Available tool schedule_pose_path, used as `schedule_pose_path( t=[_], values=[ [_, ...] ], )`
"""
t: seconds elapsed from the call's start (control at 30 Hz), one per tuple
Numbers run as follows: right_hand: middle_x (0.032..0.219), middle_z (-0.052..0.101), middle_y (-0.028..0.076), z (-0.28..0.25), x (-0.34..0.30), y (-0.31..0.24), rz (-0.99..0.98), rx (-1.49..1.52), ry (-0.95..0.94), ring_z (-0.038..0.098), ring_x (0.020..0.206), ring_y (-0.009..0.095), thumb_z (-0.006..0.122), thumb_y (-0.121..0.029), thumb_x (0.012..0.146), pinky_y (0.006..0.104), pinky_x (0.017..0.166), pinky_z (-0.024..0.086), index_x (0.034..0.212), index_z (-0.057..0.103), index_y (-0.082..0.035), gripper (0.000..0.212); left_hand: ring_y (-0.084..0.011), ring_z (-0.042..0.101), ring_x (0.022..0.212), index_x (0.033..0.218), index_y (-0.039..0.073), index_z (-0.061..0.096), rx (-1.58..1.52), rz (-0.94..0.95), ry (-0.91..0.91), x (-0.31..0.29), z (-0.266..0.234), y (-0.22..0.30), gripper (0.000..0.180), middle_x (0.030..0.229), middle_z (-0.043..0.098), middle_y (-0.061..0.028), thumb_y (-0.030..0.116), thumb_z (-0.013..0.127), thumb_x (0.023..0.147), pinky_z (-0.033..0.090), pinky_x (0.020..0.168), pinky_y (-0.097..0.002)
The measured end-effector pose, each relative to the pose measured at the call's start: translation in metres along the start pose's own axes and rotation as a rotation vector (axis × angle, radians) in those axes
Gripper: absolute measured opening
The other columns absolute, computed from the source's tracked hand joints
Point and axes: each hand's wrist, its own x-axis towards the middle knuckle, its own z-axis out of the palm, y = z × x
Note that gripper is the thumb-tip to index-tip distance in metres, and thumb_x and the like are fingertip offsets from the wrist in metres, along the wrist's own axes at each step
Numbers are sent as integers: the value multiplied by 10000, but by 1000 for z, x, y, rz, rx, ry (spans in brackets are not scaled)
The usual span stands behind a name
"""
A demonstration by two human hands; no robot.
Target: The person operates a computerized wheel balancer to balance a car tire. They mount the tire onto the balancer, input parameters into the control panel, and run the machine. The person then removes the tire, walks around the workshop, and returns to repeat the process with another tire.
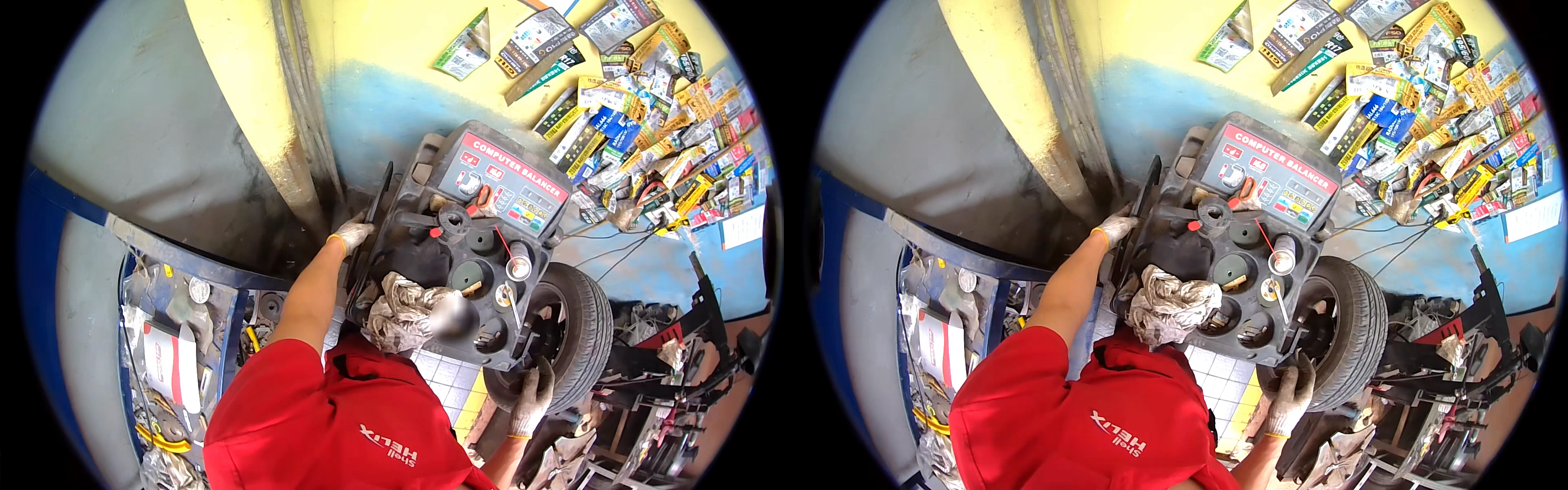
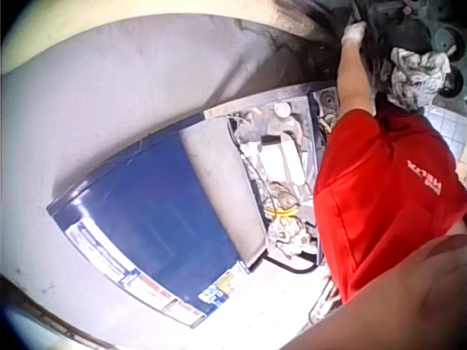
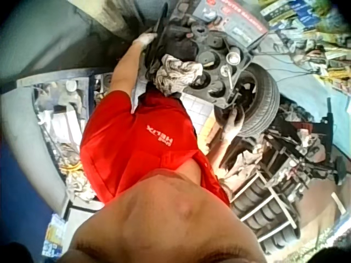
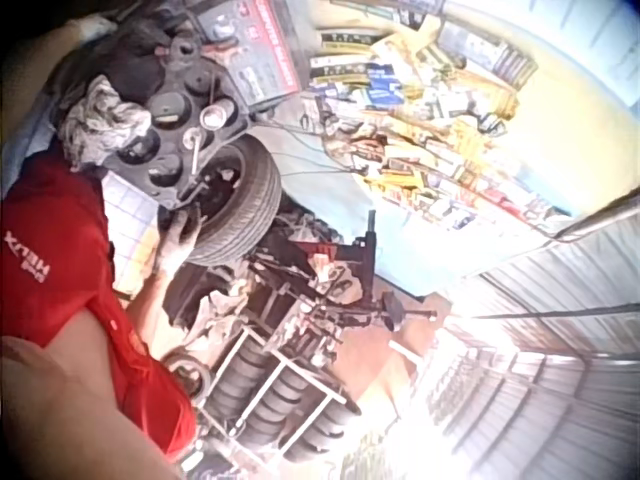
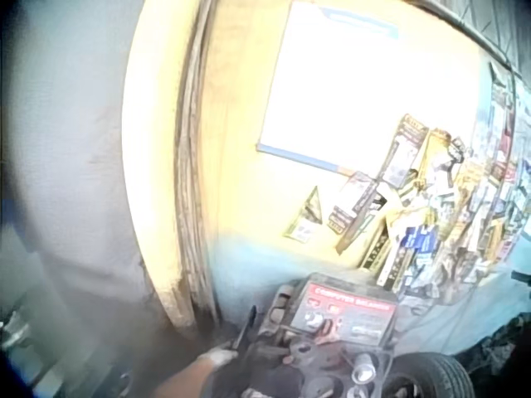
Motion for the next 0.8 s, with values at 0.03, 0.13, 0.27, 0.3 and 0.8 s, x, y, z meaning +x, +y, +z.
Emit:
schedule_pose_path(
  t=[0.03,0.13,0.27,0.3,0.8],
  values=[
    [1034,673,27,-1,-5,0,53,0,-20,582,770,80,586,-146,1088,241,661,493,1464,572,-12,399,-335,572,1392,1627,167,456,38,-10,-10,1,2,0,688,1524,598,-201,338,619,981,435,1152,-402],
    [1035,674,34,7,-3,-3,49,-21,-27,584,781,88,596,-147,1083,245,669,491,1465,569,-23,402,-378,579,1390,1580,102,510,225,-206,-76,13,4,3,661,1518,590,-251,445,544,1016,434,1157,-420],
    [996,667,37,22,16,-18,10,-28,-42,574,766,86,608,-153,1072,245,659,483,1469,555,-21,421,-453,540,1412,1460,-36,587,463,-78,139,5,5,3,705,1486,588,-309,518,490,1035,410,1177,-467],
    [990,665,37,24,23,-19,6,-51,-41,571,759,85,614,-160,1070,245,656,482,1470,552,-21,428,-447,548,1404,1461,6,600,451,9,273,-2,14,14,687,1485,598,-287,539,498,1040,412,1171,-466],
    [1541,521,332,111,343,-8,-235,-517,7,528,1438,435,878,-525,738,434,1193,443,1608,341,57,1177,-446,536,1404,1523,65,561,346,149,407,-72,86,58,779,1508,582,-267,662,505,1025,420,1166,-467]
  ],
)
